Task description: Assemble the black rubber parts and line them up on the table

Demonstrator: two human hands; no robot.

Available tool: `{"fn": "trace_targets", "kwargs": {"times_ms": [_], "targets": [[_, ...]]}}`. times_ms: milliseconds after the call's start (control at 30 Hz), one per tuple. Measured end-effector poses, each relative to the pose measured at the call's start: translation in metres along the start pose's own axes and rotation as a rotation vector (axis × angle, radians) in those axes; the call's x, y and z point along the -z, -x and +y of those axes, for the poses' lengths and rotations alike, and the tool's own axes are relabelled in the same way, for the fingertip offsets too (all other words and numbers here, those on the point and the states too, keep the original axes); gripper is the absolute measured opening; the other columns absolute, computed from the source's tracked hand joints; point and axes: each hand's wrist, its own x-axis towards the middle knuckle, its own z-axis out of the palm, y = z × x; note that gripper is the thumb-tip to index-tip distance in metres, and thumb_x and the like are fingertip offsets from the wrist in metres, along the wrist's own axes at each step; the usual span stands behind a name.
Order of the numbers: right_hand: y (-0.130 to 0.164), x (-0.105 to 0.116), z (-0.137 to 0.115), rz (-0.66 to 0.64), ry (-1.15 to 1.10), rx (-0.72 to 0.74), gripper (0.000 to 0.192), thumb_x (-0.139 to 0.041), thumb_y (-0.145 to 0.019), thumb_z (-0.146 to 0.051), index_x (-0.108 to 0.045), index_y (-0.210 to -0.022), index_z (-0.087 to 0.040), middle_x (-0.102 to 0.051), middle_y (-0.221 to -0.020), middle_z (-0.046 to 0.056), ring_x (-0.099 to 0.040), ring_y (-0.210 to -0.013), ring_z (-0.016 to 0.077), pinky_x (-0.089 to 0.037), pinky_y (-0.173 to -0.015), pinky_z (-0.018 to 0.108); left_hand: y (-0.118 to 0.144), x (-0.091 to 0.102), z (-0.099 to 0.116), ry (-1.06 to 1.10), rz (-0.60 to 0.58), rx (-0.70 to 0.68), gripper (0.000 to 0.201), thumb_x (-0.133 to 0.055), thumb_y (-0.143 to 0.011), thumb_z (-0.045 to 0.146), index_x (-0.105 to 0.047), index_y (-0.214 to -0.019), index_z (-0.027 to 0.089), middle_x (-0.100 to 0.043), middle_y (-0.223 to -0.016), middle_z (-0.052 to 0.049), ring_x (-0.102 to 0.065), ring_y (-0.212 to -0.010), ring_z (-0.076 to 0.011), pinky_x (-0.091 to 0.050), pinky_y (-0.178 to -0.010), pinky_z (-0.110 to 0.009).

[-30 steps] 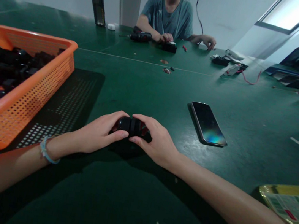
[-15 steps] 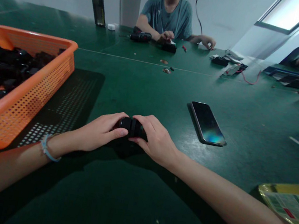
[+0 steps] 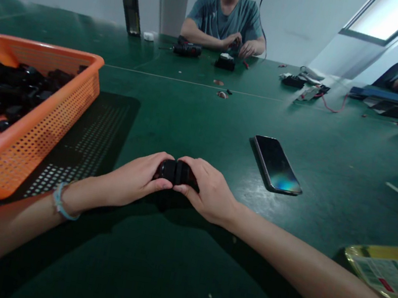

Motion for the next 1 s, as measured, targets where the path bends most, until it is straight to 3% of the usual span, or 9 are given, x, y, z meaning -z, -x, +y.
{"fn": "trace_targets", "kwargs": {"times_ms": [200,400,1000], "targets": [[-0.0022,0.0029,-0.0015,-0.087,-0.059,-0.112,0.029,-0.051,-0.087,-0.030,-0.049,-0.109,-0.011,-0.063,-0.101,0.013,-0.059,-0.089,0.0215,-0.048,-0.076,0.037,-0.0004,-0.0023,-0.0015,-0.090,0.009,-0.016,0.058,-0.021,-0.087,0.063,-0.045,-0.104,0.013,-0.056,-0.095,-0.012,-0.057,-0.083,-0.0248,-0.047,-0.072,-0.038],[-0.0057,0.0060,-0.0046,-0.154,-0.114,-0.222,0.026,-0.054,-0.085,-0.027,-0.052,-0.106,-0.012,-0.063,-0.091,0.008,-0.058,-0.083,0.0185,-0.045,-0.068,0.031,-0.0008,-0.0028,-0.0017,-0.148,0.014,-0.005,0.052,-0.025,-0.088,0.060,-0.046,-0.104,0.015,-0.056,-0.095,-0.010,-0.057,-0.082,-0.0238,-0.048,-0.072,-0.036],[-0.0075,0.0087,-0.0068,-0.181,-0.149,-0.249,0.017,-0.053,-0.085,-0.024,-0.053,-0.098,-0.013,-0.061,-0.082,0.004,-0.053,-0.069,0.0145,-0.041,-0.063,0.027,0.0009,-0.0014,0.0031,-0.179,0.021,0.018,0.045,-0.033,-0.088,0.055,-0.045,-0.103,0.015,-0.053,-0.096,-0.009,-0.057,-0.079,-0.0231,-0.048,-0.069,-0.036]]}}
